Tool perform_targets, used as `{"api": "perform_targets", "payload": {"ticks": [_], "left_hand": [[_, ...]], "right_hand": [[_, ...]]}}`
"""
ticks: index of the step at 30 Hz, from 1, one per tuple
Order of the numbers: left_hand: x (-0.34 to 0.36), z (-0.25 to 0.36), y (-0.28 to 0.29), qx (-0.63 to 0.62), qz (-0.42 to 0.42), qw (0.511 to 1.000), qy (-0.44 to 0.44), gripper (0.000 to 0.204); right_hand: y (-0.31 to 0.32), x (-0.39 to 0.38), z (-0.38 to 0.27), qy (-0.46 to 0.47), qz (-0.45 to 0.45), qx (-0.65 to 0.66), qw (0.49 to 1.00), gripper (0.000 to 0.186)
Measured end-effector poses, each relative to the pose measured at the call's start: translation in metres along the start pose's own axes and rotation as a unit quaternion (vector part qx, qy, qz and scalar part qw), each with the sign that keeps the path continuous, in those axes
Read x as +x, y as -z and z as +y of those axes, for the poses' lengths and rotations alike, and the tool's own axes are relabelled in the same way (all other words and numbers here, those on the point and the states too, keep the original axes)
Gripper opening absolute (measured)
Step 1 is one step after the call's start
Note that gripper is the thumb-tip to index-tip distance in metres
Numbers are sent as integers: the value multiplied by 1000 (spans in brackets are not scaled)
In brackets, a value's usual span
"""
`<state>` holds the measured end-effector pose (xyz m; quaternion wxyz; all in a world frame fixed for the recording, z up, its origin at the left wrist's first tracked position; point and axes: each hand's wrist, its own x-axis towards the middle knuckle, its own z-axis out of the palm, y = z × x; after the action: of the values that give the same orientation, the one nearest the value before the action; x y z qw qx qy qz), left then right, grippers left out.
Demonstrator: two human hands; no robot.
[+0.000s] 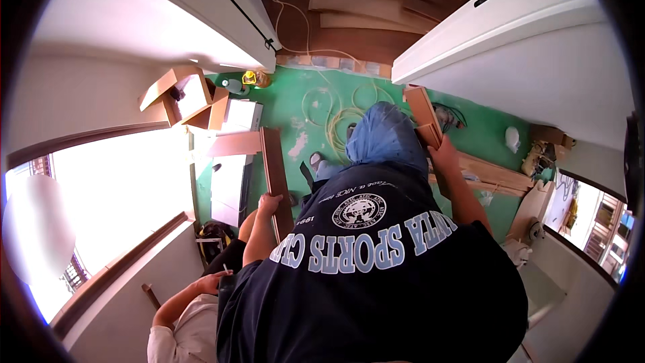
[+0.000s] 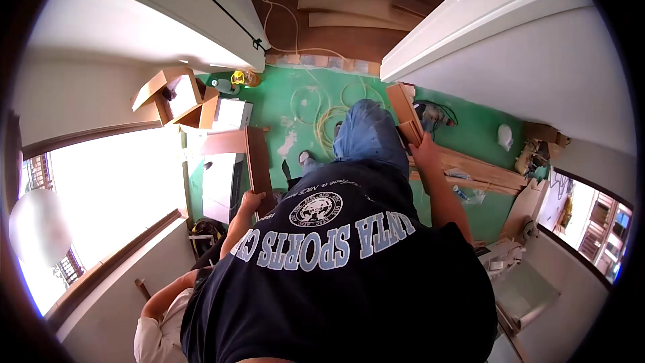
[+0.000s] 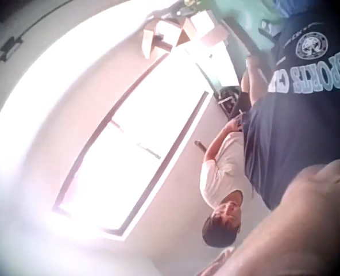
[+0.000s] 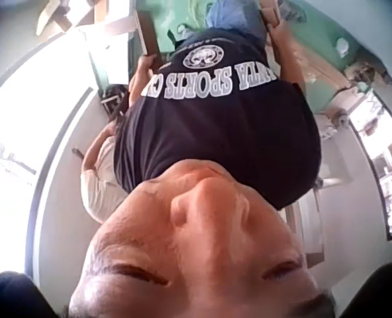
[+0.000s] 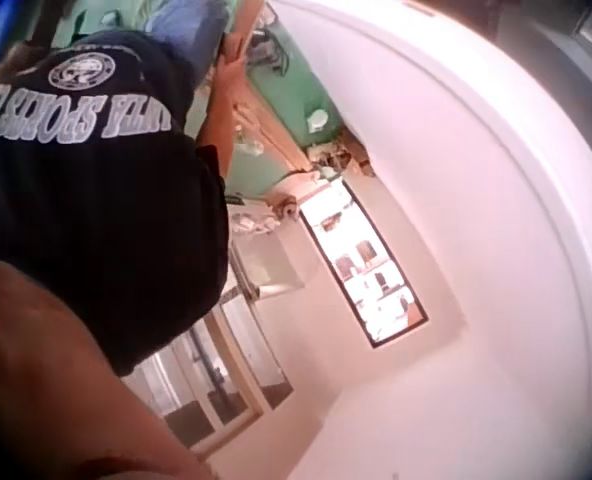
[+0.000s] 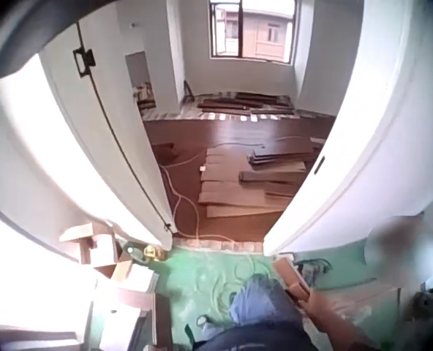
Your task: The person carries wood planks into the room and fits the planks into the wooden flooring by hand.
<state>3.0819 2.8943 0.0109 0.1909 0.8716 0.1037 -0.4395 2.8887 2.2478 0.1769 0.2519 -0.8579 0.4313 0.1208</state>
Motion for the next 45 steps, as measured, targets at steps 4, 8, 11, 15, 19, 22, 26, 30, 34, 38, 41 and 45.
{"api": "perform_targets", "payload": {"ticks": [4,8,11,15,19,22,26,30,34,38,41,45], "left_hand": [[44,88,56,45,21,999,9,50],[99,171,87,29,-8,1000,-1,52],[90,245,83,80,44,996,17,66],[71,423,111,105,-14,993,48,71],[122,471,121,50,-31,997,40,61],[150,498,134,76,-17,992,-102,56],[174,558,155,51,-34,997,-56,56],[227,650,192,61,-63,995,-46,55],[295,714,223,68,-89,993,-39,55],[401,786,282,102,-114,985,-80,54],[481,874,357,205,-122,954,-182,54],[551,1082,474,90,-80,988,-96,51]], "right_hand": [[17,84,-43,-18,8,36,999,59],[29,210,-83,-24,9,87,996,59],[50,318,-138,-25,32,76,996,65],[93,453,-191,-16,36,91,995,67],[142,569,-236,41,101,130,986,62],[172,625,-269,-45,104,192,975,65],[189,694,-289,-26,83,214,973,65],[188,775,-249,-45,104,187,976,68],[206,834,-247,-113,95,186,971,72],[242,877,-265,-181,22,181,966,67],[264,883,-257,-259,19,97,961,63],[300,928,-276,-312,-47,35,948,65]]}}
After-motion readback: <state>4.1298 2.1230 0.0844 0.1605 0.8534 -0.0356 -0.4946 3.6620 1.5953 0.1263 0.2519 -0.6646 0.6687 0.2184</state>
